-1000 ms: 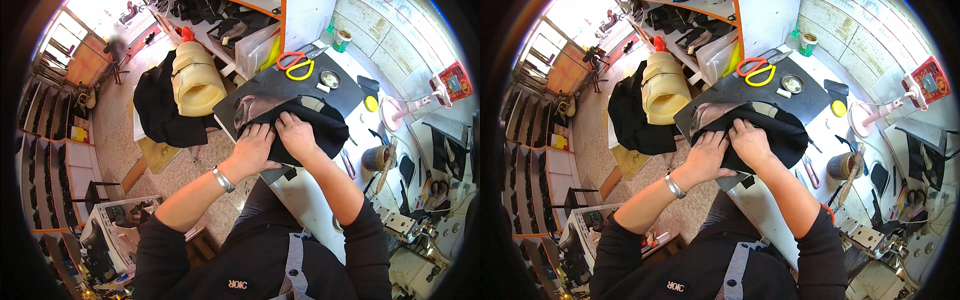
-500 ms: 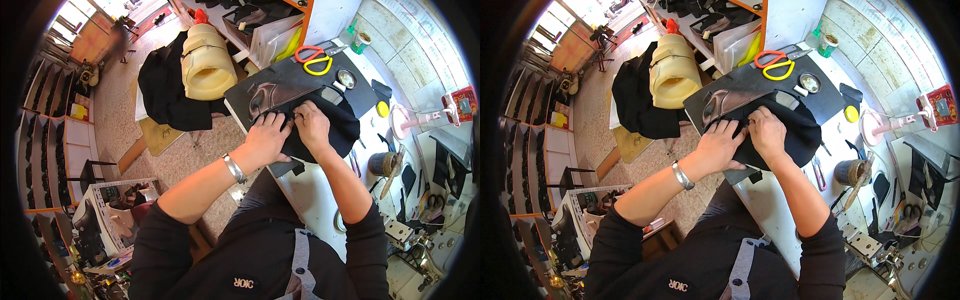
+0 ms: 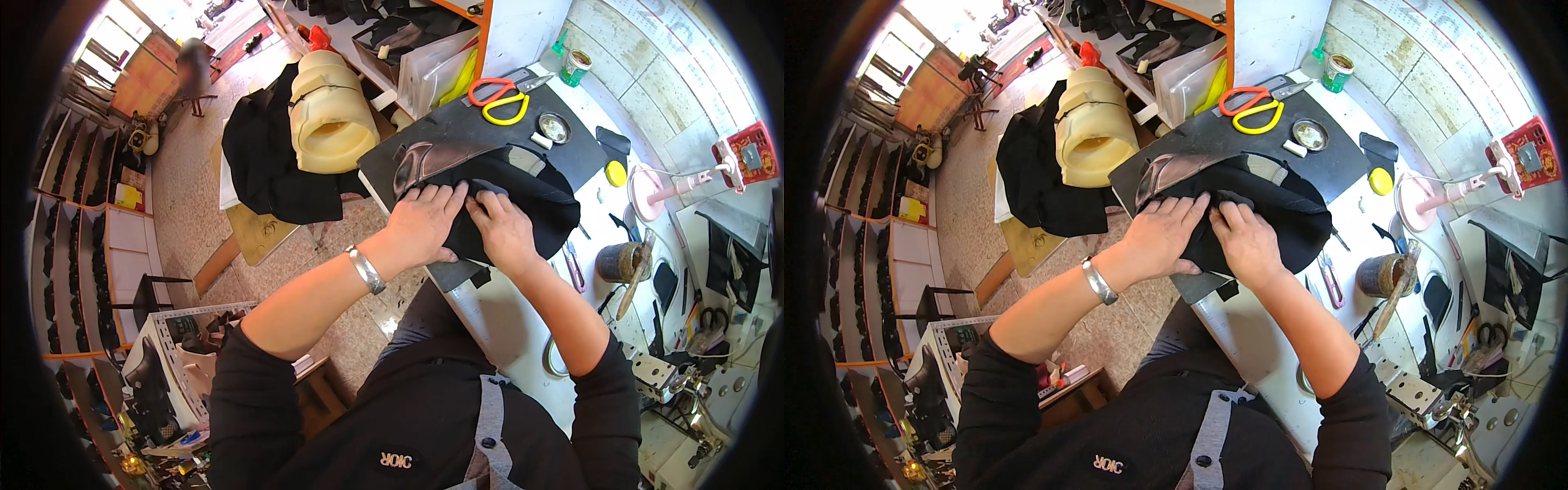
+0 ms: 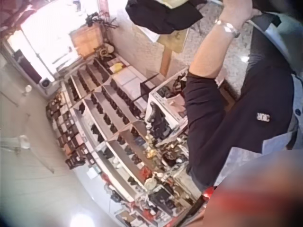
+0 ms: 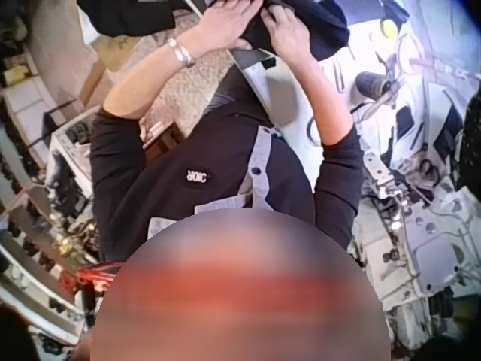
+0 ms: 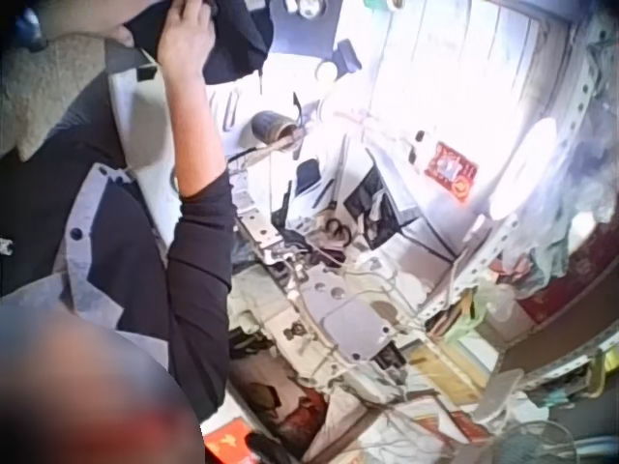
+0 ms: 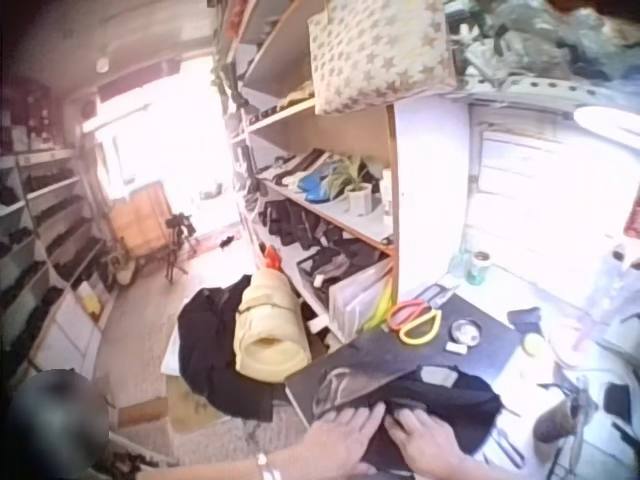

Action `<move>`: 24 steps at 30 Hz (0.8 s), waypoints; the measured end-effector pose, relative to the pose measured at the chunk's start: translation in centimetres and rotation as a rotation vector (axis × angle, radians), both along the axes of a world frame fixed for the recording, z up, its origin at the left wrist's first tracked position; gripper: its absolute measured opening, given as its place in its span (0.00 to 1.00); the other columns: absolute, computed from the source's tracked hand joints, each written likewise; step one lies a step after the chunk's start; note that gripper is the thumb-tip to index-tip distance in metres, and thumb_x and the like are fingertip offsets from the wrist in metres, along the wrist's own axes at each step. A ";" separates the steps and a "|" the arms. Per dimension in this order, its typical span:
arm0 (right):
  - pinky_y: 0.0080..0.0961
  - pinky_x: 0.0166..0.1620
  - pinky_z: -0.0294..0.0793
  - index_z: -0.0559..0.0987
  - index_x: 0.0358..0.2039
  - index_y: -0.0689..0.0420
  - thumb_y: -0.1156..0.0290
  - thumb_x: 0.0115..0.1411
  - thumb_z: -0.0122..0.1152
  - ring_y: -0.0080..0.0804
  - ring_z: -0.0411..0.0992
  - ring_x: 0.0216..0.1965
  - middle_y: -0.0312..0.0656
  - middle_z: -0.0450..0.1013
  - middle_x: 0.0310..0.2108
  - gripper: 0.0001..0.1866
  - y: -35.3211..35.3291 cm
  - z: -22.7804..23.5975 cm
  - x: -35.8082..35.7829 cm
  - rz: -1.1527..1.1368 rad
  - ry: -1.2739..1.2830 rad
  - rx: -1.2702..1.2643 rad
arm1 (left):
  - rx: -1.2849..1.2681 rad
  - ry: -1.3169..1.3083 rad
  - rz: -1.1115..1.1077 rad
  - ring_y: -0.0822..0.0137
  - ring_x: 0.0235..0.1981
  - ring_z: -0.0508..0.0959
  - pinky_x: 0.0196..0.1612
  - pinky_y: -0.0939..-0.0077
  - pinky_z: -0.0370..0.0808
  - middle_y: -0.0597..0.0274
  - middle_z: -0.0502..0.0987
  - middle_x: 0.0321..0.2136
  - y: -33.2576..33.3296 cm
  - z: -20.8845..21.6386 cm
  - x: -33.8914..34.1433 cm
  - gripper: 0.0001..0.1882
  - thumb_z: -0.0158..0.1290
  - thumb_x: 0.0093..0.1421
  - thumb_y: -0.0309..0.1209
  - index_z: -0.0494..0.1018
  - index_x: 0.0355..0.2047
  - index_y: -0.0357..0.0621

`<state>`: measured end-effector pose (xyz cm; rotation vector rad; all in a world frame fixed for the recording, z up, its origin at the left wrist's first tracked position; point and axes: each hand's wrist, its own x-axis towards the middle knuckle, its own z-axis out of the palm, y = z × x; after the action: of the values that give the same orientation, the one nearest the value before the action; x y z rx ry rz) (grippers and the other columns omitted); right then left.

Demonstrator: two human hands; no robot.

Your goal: The person aligns and trims a black leather shoe upper on a workbench, then moves to a sewing machine to stitch the upper. They handle the shoe and use a cutting tool and sewing machine to complete the task.

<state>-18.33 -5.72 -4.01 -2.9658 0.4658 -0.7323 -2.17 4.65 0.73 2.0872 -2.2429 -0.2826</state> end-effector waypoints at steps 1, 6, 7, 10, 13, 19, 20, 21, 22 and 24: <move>0.28 0.41 0.75 0.78 0.43 0.58 0.71 0.53 0.55 0.33 0.70 0.41 0.38 0.68 0.39 0.16 0.3 0.0 -0.2 0.012 0.020 -0.007 | -0.002 0.012 0.007 0.56 0.54 0.68 0.56 0.66 0.67 0.52 0.67 0.51 -0.1 0.0 -0.1 0.55 0.69 0.37 0.51 0.60 0.60 0.33; 0.30 0.50 0.74 0.77 0.44 0.58 0.72 0.52 0.53 0.38 0.69 0.51 0.41 0.70 0.46 0.18 1.0 -0.1 -1.5 0.075 0.055 -0.069 | -0.063 -0.005 -0.001 0.56 0.54 0.68 0.55 0.64 0.68 0.53 0.67 0.50 -0.2 -0.4 -0.2 0.56 0.69 0.35 0.52 0.60 0.60 0.32; 0.31 0.51 0.74 0.76 0.45 0.59 0.72 0.51 0.55 0.39 0.69 0.54 0.42 0.70 0.50 0.19 1.0 -0.1 -1.7 0.106 0.061 -0.035 | -0.075 -0.014 -0.005 0.56 0.54 0.68 0.55 0.64 0.68 0.53 0.67 0.50 -0.1 -0.5 -0.3 0.56 0.69 0.35 0.52 0.61 0.60 0.32; 0.37 0.59 0.67 0.75 0.48 0.61 0.69 0.54 0.56 0.41 0.67 0.56 0.46 0.70 0.53 0.20 1.2 -0.4 -1.4 -0.039 -0.006 0.261 | -0.074 -0.026 -0.002 0.56 0.55 0.67 0.56 0.63 0.68 0.53 0.66 0.52 0.1 -0.9 -0.2 0.55 0.68 0.35 0.53 0.61 0.59 0.32; 0.41 0.64 0.59 0.73 0.51 0.62 0.63 0.55 0.59 0.44 0.63 0.61 0.48 0.66 0.58 0.25 1.5 -0.3 -1.2 0.043 0.037 0.155 | -0.112 -0.041 -0.015 0.56 0.57 0.66 0.57 0.63 0.68 0.52 0.65 0.55 0.1 -1.4 -0.2 0.54 0.68 0.35 0.52 0.62 0.59 0.32; 0.42 0.66 0.53 0.71 0.54 0.63 0.56 0.50 0.66 0.45 0.59 0.64 0.50 0.63 0.60 0.35 2.4 1.0 -4.0 0.096 0.119 0.243 | -0.089 -0.066 -0.067 0.55 0.59 0.65 0.58 0.64 0.66 0.48 0.63 0.60 0.1 -1.4 0.1 0.55 0.67 0.36 0.54 0.61 0.59 0.31; 0.43 0.66 0.53 0.71 0.54 0.64 0.57 0.49 0.67 0.46 0.59 0.64 0.51 0.63 0.61 0.35 2.6 1.1 -4.7 0.092 0.140 0.244 | -0.073 -0.066 -0.073 0.54 0.59 0.65 0.58 0.64 0.66 0.48 0.62 0.61 0.2 -1.3 0.1 0.56 0.67 0.36 0.54 0.61 0.60 0.30; 0.42 0.66 0.54 0.72 0.52 0.62 0.62 0.51 0.64 0.43 0.61 0.63 0.50 0.64 0.60 0.29 2.8 1.2 -5.4 0.038 0.107 0.245 | -0.068 -0.074 -0.089 0.54 0.59 0.65 0.59 0.64 0.65 0.47 0.62 0.61 0.2 -1.2 0.1 0.56 0.67 0.36 0.54 0.60 0.60 0.30; 0.42 0.66 0.54 0.72 0.52 0.62 0.65 0.51 0.63 0.42 0.61 0.62 0.49 0.64 0.60 0.28 3.0 1.2 -5.9 -0.019 0.136 0.182 | -0.063 -0.083 -0.105 0.53 0.59 0.64 0.59 0.63 0.65 0.46 0.62 0.61 0.4 -1.1 0.1 0.57 0.67 0.36 0.55 0.60 0.60 0.30; 0.43 0.66 0.54 0.72 0.53 0.61 0.70 0.52 0.60 0.39 0.62 0.62 0.48 0.65 0.60 0.26 3.1 1.1 -6.6 -0.146 0.254 0.053 | -0.056 -0.090 -0.120 0.52 0.60 0.64 0.60 0.63 0.64 0.44 0.61 0.62 0.6 -0.9 0.0 0.57 0.67 0.36 0.56 0.60 0.60 0.29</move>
<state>-24.97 -2.63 -2.88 -3.0112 0.7101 -0.3445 -2.13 5.26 -0.19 1.9804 -2.4019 -0.1328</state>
